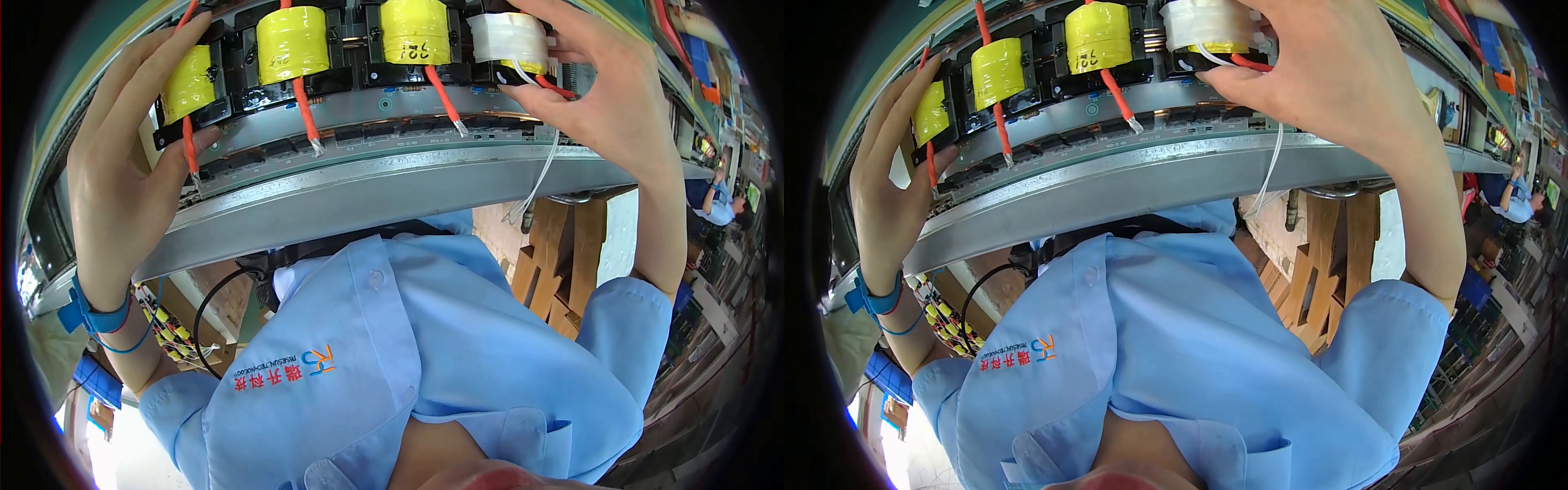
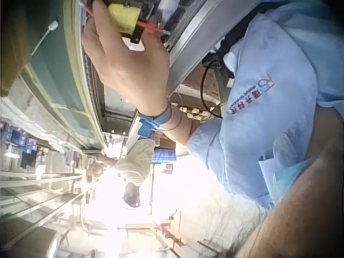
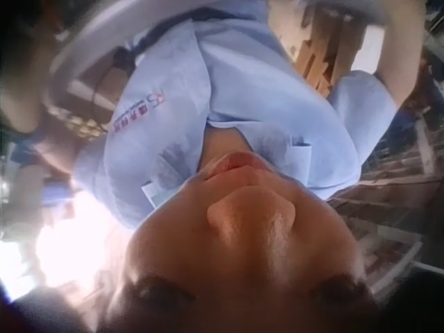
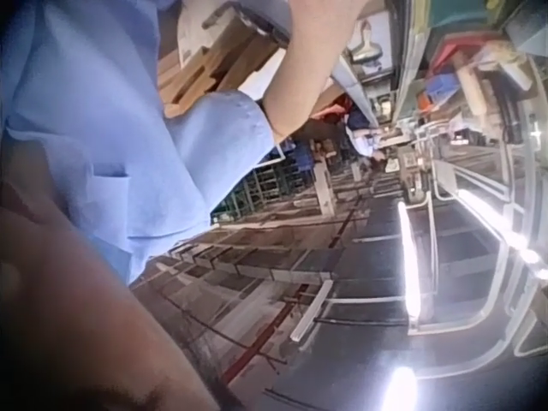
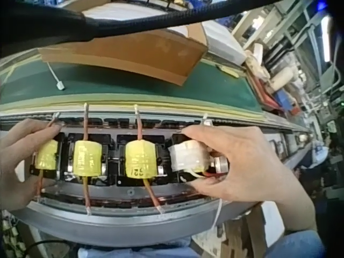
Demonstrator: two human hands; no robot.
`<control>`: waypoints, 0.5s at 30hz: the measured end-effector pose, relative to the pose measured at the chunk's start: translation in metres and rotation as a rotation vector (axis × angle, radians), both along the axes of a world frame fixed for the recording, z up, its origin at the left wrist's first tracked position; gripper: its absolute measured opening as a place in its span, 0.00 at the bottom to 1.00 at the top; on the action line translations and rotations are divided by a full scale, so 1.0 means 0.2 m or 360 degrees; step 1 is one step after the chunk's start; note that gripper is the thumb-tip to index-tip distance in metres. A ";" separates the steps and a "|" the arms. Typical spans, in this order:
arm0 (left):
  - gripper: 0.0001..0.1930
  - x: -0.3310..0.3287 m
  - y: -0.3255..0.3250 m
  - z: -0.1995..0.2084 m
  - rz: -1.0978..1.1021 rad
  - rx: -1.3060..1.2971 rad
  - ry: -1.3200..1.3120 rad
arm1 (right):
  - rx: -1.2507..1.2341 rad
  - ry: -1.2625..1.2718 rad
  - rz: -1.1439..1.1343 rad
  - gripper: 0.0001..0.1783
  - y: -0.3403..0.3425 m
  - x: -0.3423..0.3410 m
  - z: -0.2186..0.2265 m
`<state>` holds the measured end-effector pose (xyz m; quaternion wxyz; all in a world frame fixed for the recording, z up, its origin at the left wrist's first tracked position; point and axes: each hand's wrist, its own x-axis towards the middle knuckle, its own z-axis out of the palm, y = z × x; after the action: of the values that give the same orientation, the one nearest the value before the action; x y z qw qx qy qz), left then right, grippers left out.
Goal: Manually assemble electronic components by placing transformers into a fixture on an assembly line.
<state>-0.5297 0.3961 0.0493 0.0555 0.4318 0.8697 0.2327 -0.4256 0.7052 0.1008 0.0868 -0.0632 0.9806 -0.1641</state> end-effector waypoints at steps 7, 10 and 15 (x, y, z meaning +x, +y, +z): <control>0.36 0.03 -0.03 0.00 -0.0027 -0.0185 0.0200 | 0.0066 0.0079 0.0025 0.32 -0.02 0.03 -0.02; 0.36 0.02 -0.01 0.02 -0.0046 -0.0200 0.0078 | 0.0088 0.0150 0.0203 0.32 0.02 0.02 -0.04; 0.36 0.02 -0.02 0.01 -0.0059 -0.0208 0.0091 | 0.0074 0.0138 0.0116 0.33 0.00 0.03 -0.05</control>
<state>-0.5253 0.3929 0.0515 0.0629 0.4497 0.8761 0.1620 -0.4205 0.7058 0.0911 0.0517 -0.1039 0.9840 -0.1350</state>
